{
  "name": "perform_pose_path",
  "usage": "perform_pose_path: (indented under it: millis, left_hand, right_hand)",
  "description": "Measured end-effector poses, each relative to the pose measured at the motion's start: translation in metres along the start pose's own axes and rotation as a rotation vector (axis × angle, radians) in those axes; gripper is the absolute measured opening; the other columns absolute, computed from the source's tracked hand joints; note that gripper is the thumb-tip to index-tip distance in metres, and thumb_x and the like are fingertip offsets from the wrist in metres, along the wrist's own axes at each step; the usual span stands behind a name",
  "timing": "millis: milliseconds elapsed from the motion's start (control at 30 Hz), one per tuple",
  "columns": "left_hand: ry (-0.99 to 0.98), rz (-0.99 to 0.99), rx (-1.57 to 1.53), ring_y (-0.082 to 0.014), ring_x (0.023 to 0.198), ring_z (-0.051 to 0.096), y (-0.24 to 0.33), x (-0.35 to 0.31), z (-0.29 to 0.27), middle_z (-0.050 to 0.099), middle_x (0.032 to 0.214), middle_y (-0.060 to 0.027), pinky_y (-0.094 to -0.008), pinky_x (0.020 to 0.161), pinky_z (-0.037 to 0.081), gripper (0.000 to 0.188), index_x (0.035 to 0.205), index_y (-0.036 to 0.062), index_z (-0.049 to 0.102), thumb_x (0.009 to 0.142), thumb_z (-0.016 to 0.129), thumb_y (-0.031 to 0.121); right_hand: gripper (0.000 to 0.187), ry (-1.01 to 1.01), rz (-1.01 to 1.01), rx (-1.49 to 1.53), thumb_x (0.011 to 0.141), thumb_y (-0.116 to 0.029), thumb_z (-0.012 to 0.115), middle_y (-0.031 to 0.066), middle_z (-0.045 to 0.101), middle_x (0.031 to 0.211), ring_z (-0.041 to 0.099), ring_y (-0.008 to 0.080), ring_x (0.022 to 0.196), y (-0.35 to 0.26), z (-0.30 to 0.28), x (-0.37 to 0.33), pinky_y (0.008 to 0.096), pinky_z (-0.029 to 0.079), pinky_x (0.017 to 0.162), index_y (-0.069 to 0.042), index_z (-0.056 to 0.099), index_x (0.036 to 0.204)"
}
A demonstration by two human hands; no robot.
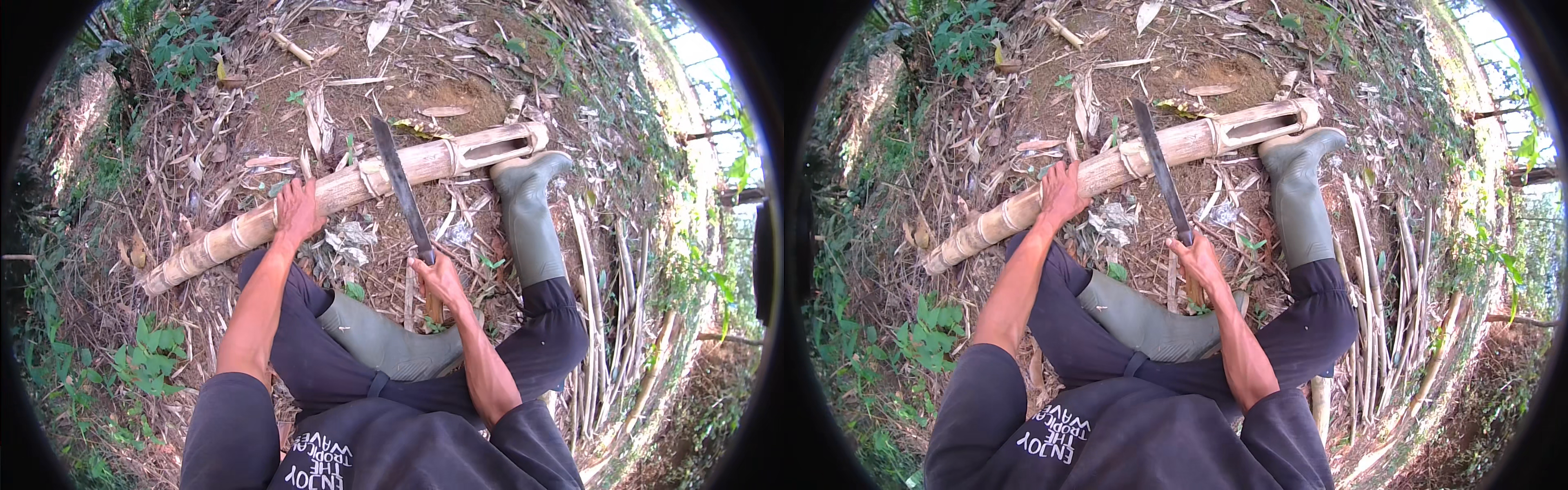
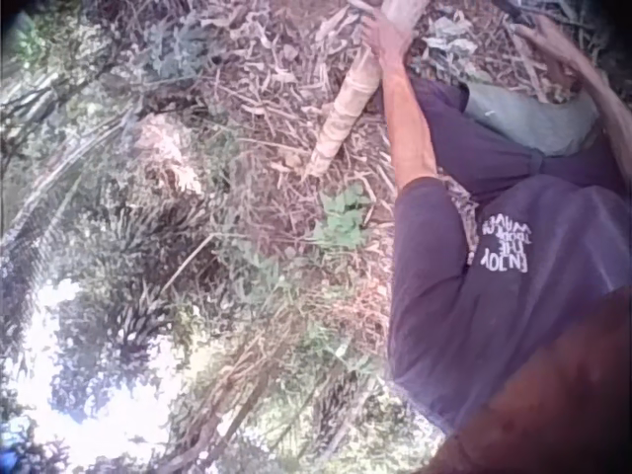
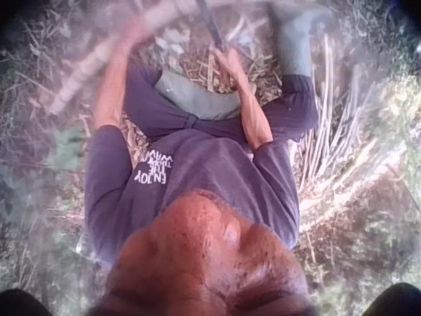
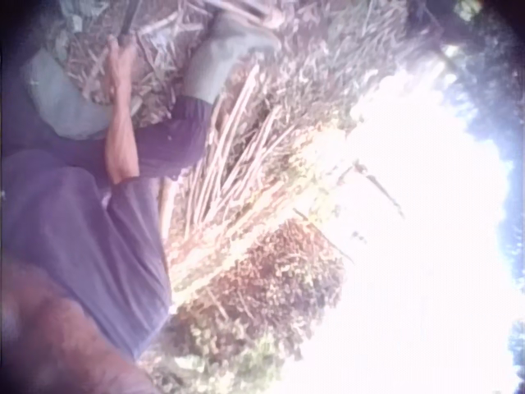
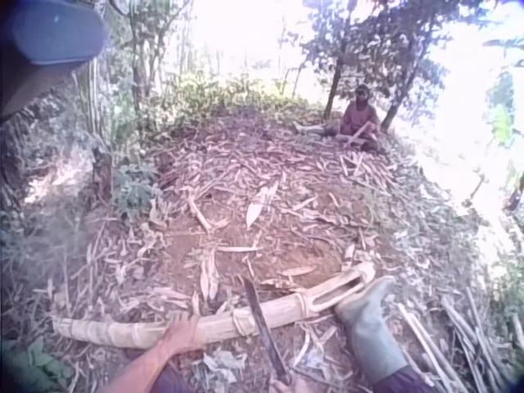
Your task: The person sits on the ground in a wooded area and uses a machete to chop a long bamboo pole into smaller sections. They position the bamboo between their legs, strike it repeatedly with the machete to sever the stalk, and then separate the cut pieces.
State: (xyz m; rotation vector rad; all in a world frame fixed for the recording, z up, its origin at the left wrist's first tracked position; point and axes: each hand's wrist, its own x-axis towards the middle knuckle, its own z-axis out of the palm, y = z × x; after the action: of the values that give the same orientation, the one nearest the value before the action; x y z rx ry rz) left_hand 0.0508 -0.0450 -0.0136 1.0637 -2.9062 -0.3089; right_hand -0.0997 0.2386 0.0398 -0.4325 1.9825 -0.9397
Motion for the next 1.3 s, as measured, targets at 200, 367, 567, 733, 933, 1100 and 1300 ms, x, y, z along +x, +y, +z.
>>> perform_pose_path:
  millis: [200, 367, 567, 733, 933, 1100, 1300]
  left_hand:
    - [-0.214, -0.015, -0.097, -0.0387, 0.107, 0.055, -0.012, 0.012, -0.011, 0.056, 0.115, -0.0219, -0.0461, 0.091, 0.042, 0.084, 0.126, 0.0044, 0.048, 0.054, 0.086, 0.027]
    - [0.131, -0.014, 0.039, -0.0343, 0.1, 0.055, 0.006, -0.007, 0.012, 0.055, 0.102, -0.0154, -0.0434, 0.092, 0.038, 0.074, 0.122, 0.006, 0.049, 0.056, 0.081, 0.017]
    - [0.08, -0.035, 0.044, -0.0334, 0.104, 0.052, 0.003, -0.007, 0.015, 0.054, 0.108, -0.0145, -0.0449, 0.095, 0.037, 0.084, 0.13, 0.0039, 0.046, 0.055, 0.082, 0.018]
    - [0.116, -0.014, 0.008, -0.032, 0.101, 0.053, 0.01, -0.008, 0.007, 0.053, 0.104, -0.0137, -0.0432, 0.092, 0.038, 0.074, 0.123, 0.0047, 0.049, 0.057, 0.08, 0.013]
    - [0.158, -0.037, 0.107, -0.0315, 0.104, 0.051, 0.005, -0.015, 0.025, 0.051, 0.107, -0.0131, -0.043, 0.093, 0.037, 0.079, 0.126, 0.0036, 0.047, 0.055, 0.081, 0.014]
    - [0.122, -0.041, 0.091, -0.0339, 0.105, 0.049, 0.015, -0.005, 0.015, 0.05, 0.109, -0.0151, -0.0448, 0.095, 0.036, 0.084, 0.129, 0.0043, 0.045, 0.055, 0.083, 0.017]
    - [-0.272, -0.004, -0.157, -0.0395, 0.111, 0.052, -0.026, 0.009, -0.004, 0.053, 0.12, -0.0215, -0.0495, 0.096, 0.039, 0.091, 0.133, 0.005, 0.043, 0.056, 0.086, 0.029]
  right_hand:
    - [0.022, 0.059, -0.004, -0.011, 0.081, -0.013, 0.058, 0.0087, 0.06, 0.065, 0.057, 0.016, 0.051, 0.005, 0.012, 0.003, 0.0335, 0.047, 0.049, 0.004, 0.058, 0.095]
    - [0.023, 0.192, -0.206, 0.245, 0.086, -0.01, 0.057, 0.0032, 0.057, 0.063, 0.052, 0.0105, 0.048, -0.092, -0.017, -0.028, 0.0259, 0.042, 0.043, 0.003, 0.057, 0.105]
    - [0.033, 0.516, -1.385, 0.691, 0.094, -0.033, 0.041, -0.0007, 0.044, 0.059, 0.049, 0.013, 0.054, -0.264, -0.104, -0.097, 0.0372, 0.048, 0.063, -0.012, 0.047, 0.07]
    - [0.018, 0.586, -0.753, 0.502, 0.089, -0.017, 0.053, 0.0036, 0.055, 0.06, 0.052, 0.0141, 0.05, -0.099, -0.01, -0.004, 0.0332, 0.045, 0.052, -0.003, 0.057, 0.079]
    - [0.017, -0.348, 0.398, 0.632, 0.084, -0.008, 0.059, 0.0027, 0.049, 0.056, 0.049, 0.0133, 0.042, -0.002, -0.008, 0.001, 0.0324, 0.045, 0.04, -0.006, 0.048, 0.072]
    - [0.019, -0.086, 0.066, 0.445, 0.085, -0.009, 0.062, 0.0041, 0.051, 0.054, 0.048, 0.0129, 0.039, -0.068, -0.021, -0.013, 0.0301, 0.042, 0.035, -0.004, 0.051, 0.07]
    - [0.007, 0.332, -1.363, 0.671, 0.091, -0.008, 0.054, 0.0058, 0.054, 0.06, 0.055, 0.0153, 0.047, -0.24, -0.106, -0.079, 0.0303, 0.047, 0.043, -0.004, 0.055, 0.085]
